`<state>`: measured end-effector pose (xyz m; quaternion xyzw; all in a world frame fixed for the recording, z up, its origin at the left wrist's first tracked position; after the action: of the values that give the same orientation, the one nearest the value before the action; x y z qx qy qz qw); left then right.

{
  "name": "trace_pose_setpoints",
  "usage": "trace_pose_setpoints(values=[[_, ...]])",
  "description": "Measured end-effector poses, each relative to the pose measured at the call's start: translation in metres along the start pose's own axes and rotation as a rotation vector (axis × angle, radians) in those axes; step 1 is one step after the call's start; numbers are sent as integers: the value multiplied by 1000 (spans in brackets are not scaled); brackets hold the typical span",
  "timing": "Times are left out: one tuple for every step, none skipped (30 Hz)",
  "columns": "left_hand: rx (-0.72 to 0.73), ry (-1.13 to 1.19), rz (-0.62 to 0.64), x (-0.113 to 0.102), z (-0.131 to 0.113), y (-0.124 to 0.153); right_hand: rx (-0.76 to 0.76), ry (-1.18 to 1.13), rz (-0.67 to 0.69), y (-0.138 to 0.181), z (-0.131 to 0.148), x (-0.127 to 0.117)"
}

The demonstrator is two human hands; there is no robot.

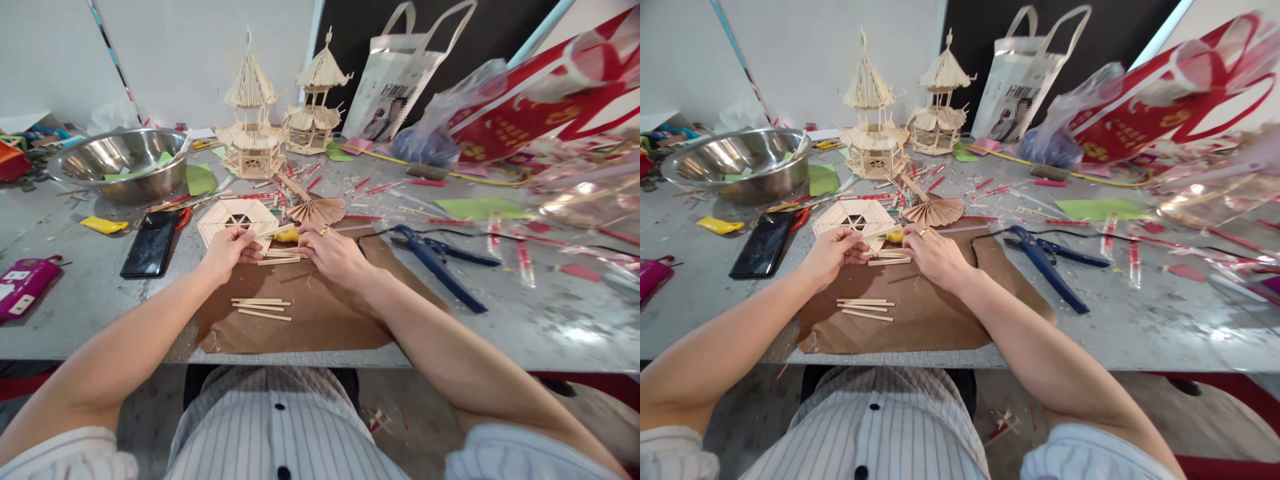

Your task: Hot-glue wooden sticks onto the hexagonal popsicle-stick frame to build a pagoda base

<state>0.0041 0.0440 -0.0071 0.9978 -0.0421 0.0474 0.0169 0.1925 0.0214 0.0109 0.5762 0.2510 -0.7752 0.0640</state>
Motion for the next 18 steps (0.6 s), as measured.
trace_pose_setpoints(values=[[-9, -4, 13, 1, 0, 0, -1, 6, -36, 0, -2, -1], [-18, -11, 27, 1, 1, 1, -4, 10, -60, 0, -4, -1], [-27, -21, 39, 2, 1, 1, -8, 12, -74, 0, -6, 0], [-35, -34, 52, 3, 1, 2, -9, 10, -81, 0, -7, 1], [-42, -46, 62, 3, 2, 3, -11, 8, -84, 0, -8, 2], [-49, -56, 70, 4, 2, 3, -15, 3, -85, 0, -9, 3], [-54, -63, 77, 4, 2, 3, -22, -2, -85, 0, -9, 4], [-58, -65, 83, 5, 2, 4, -30, -9, -84, 0, -9, 5], [-61, -64, 89, 5, 3, 4, -33, -16, -82, 0, -9, 6], [-63, -61, 95, 6, 3, 4, -33, -21, -76, -1, -9, 7], [-63, -56, 102, 6, 4, 4, -28, -25, -66, -1, -9, 7], [-64, -52, 107, 6, 4, 4, -19, -26, -54, -1, -9, 8], [-64, -49, 113, 6, 5, 4, -8, -24, -40, -1, -9, 9], [-65, -47, 118, 7, 5, 4, 2, -21, -28, -1, -9, 9], [-64, -45, 124, 7, 6, 4, 8, -19, -18, -1, -9, 9], [-62, -43, 128, 7, 6, 4, 12, -20, -8, -1, -9, 9], [-60, -41, 134, 7, 6, 4, 14, -22, 0, -1, -9, 10], [-57, -40, 138, 7, 6, 4, 13, -25, 8, -1, -9, 10]])
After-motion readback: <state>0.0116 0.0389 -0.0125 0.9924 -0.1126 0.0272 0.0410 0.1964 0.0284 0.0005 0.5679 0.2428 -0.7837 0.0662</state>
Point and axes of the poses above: each hand's wrist, its own y-axis away from the middle knuckle, its own x-axis out of the palm, z = x × y, the point moved 4 cm from there along -y, towards the middle knuckle, and after that the axes turned 6 degrees about x, right-handed, at the moved point
